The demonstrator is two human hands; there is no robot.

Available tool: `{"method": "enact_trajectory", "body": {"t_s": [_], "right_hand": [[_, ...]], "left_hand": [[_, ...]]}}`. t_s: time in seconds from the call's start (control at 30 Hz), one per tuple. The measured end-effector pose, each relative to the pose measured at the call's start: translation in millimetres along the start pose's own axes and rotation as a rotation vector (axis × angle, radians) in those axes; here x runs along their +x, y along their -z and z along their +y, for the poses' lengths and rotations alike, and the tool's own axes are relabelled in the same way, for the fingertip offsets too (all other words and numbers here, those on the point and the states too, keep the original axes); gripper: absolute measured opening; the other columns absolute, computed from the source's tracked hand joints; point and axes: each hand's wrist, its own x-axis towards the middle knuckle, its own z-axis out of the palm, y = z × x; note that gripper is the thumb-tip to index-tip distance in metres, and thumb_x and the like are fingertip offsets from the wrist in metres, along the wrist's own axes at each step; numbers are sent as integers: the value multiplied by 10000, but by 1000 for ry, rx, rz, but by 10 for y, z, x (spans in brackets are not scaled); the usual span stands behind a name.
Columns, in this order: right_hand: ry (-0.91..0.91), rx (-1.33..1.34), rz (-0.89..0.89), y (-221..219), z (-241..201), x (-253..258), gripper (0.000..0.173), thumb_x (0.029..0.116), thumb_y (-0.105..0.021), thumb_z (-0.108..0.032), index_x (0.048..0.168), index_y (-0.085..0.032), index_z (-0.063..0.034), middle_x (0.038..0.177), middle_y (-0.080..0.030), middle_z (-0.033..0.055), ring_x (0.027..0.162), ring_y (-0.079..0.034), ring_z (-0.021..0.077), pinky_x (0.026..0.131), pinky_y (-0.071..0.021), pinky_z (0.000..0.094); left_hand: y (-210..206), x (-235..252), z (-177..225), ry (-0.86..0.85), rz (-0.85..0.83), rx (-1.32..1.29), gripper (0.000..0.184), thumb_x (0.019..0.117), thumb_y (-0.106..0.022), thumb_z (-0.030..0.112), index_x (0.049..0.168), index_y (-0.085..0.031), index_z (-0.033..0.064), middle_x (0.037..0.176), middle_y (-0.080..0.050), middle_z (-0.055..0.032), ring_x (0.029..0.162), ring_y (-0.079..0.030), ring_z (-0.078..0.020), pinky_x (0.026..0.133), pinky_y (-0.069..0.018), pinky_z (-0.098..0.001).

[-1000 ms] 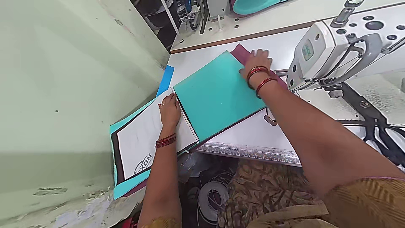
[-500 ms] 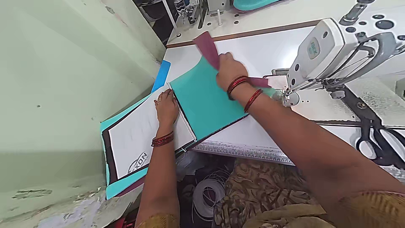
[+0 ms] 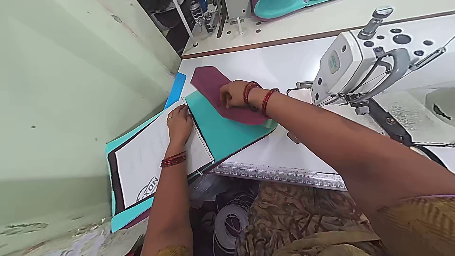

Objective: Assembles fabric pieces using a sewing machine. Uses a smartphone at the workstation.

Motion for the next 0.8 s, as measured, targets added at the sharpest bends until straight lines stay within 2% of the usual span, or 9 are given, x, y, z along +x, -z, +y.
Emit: {"method": "enact_trajectory", "body": {"t_s": [0.03,0.1,0.17,0.23,0.3,0.43,0.53,0.6,0.8], "right_hand": [[-51,36,99,-115,91,25,415,919,-771,-209,1286,-644,-65,1158,-704,167,1197,-597,395,1008,-454,601],[-163,58,247,-327,139,66,616,825,-845,-226,1357,-566,-89,1301,-595,191,1284,-501,422,952,-446,615],[-270,78,334,-428,149,60,880,749,-890,-296,1496,-460,-117,1440,-469,230,1336,-447,451,939,-455,622],[-387,198,347,-451,248,17,1093,712,-913,-443,1592,-335,-147,1504,-400,274,1352,-430,481,970,-455,635],[-442,298,333,-461,339,-36,1194,673,-915,-534,1614,-268,-187,1461,-444,299,1305,-483,482,989,-458,619],[-437,317,229,-477,125,-334,1153,804,-859,-427,1658,-103,-256,1412,-480,340,1198,-570,497,947,-490,616],[-492,315,181,-588,-14,-836,1108,832,-845,-385,1657,-105,-333,1401,-457,356,1072,-615,489,869,-520,600],[-529,329,194,-774,-89,-1283,1075,842,-833,-391,1652,-129,-339,1394,-446,345,977,-640,460,803,-539,582],[-670,316,130,-1105,-294,-2659,1012,905,-754,-426,1664,-104,-264,1499,-362,307,1127,-612,425,941,-520,509]], "left_hand": [[37,26,-23,-8,-4,-23,379,1040,-507,111,1398,-600,27,1512,-510,-180,1432,-407,-425,1165,-285,-636],[80,67,-89,-38,14,-63,336,1009,-582,108,1326,-650,20,1440,-565,-191,1377,-454,-430,1146,-312,-633],[36,67,-132,-57,54,-79,326,1002,-578,129,1295,-651,8,1418,-568,-213,1356,-461,-453,1125,-323,-647],[-22,75,-121,-50,73,-53,375,1007,-530,155,1344,-615,13,1467,-526,-216,1387,-430,-461,1109,-327,-670],[-51,82,-96,-41,61,-20,437,1020,-479,164,1424,-559,20,1545,-461,-196,1441,-373,-456,1126,-307,-670],[-54,-52,-25,-101,34,-14,439,1024,-452,134,1432,-552,8,1547,-472,-184,1437,-390,-439,1146,-295,-644],[-80,-297,148,-178,-4,-63,448,1011,-460,118,1433,-551,2,1532,-484,-195,1445,-392,-422,1172,-281,-616],[-110,-521,317,-250,-40,-103,465,1003,-447,149,1431,-556,3,1530,-490,-191,1457,-389,-406,1190,-264,-606],[-305,-1167,1060,-489,-90,-203,471,998,-452,211,1397,-602,12,1492,-542,-176,1442,-418,-402,1188,-285,-585]]}}
